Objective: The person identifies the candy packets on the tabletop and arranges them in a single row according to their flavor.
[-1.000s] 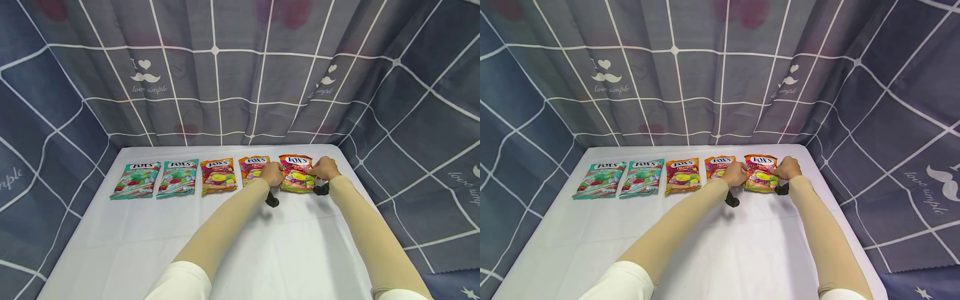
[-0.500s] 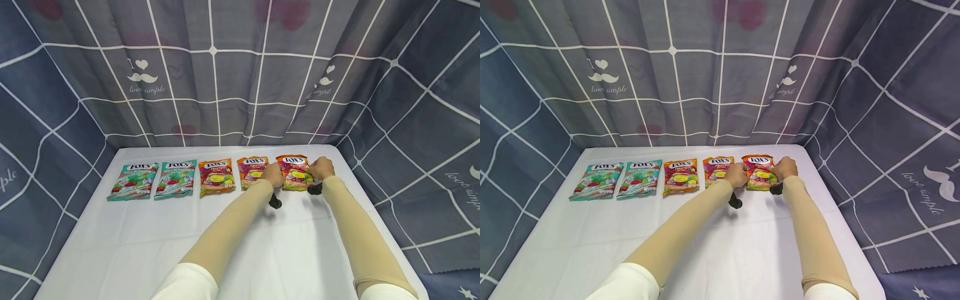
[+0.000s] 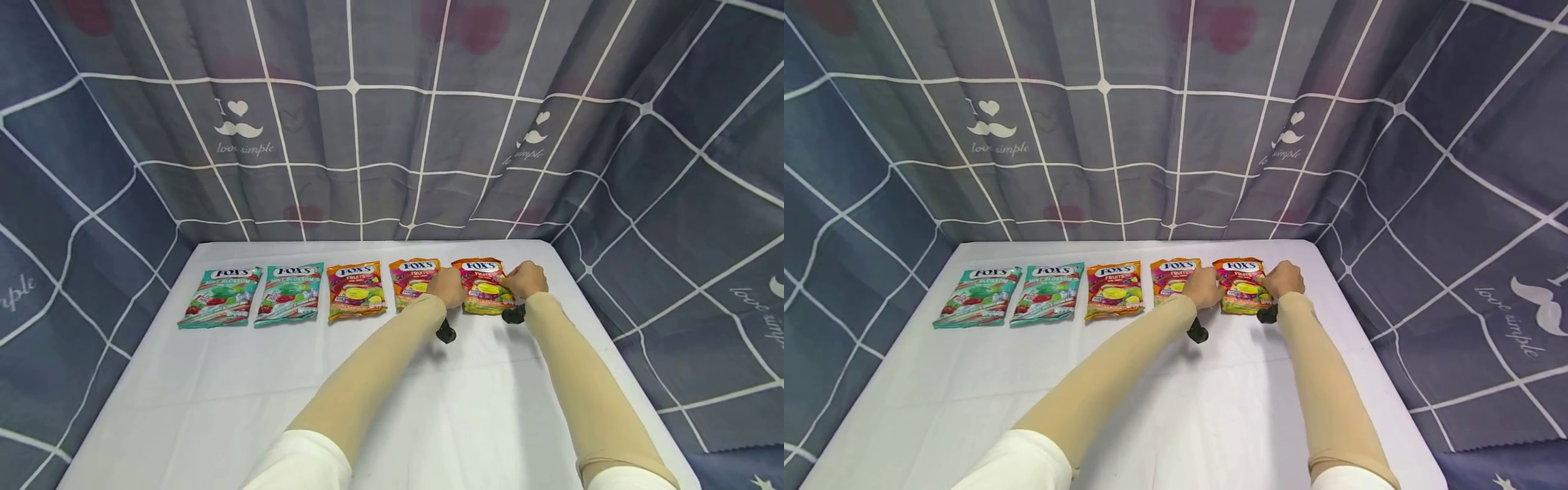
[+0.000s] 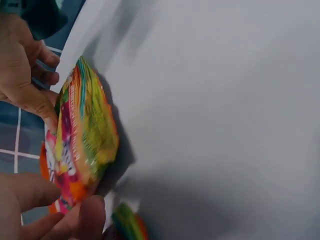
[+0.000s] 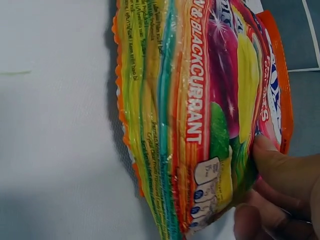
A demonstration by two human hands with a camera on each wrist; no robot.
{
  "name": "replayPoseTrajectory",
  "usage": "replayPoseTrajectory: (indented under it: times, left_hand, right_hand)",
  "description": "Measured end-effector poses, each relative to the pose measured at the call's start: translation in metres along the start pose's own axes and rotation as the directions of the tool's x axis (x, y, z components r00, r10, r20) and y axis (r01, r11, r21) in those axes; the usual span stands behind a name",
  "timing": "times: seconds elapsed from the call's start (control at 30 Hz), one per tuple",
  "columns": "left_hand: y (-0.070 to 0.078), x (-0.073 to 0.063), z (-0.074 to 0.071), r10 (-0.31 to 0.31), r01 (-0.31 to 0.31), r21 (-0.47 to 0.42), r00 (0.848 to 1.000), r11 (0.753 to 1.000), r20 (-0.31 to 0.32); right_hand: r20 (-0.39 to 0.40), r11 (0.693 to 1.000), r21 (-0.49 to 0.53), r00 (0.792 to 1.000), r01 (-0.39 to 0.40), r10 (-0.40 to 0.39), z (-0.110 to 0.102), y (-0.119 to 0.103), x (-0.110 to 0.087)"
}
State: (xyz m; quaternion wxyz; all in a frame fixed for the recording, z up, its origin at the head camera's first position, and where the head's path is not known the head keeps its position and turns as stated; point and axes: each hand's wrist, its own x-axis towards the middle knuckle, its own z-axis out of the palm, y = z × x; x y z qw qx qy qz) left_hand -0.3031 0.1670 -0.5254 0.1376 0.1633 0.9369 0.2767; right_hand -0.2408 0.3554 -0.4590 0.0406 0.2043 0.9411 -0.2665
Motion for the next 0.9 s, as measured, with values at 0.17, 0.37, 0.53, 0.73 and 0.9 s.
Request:
replayPoseTrajectory:
  times: [0.17,0.37,0.53,0.73,0.9]
  left_hand:
    - [0.001,-0.024,-0.037,0.111,-0.110,0.011,0.992,0.994,-0.058]
    - [0.003,-0.065,-0.095,0.210,-0.196,0.118,0.970,0.973,-0.122]
    - [-0.002,-0.091,-0.131,0.287,-0.258,0.183,0.944,0.949,-0.161]
    - [-0.020,-0.124,-0.154,0.395,-0.318,0.388,0.909,0.865,-0.135]
    - [-0.038,-0.160,-0.167,0.443,-0.296,0.556,0.884,0.777,-0.149]
  right_hand:
    - [-0.039,0.997,-0.068,0.999,0.033,-0.035,-0.003,-0.002,-0.003]
    - [-0.103,0.981,-0.105,0.979,0.166,-0.176,-0.014,-0.009,-0.012]
    - [-0.106,0.923,-0.044,0.917,0.382,-0.385,-0.021,-0.018,-0.026]
    - [-0.111,0.835,0.008,0.830,0.551,-0.547,-0.021,-0.024,-0.062]
    - [-0.095,0.778,0.013,0.775,0.629,-0.625,-0.022,-0.030,-0.096]
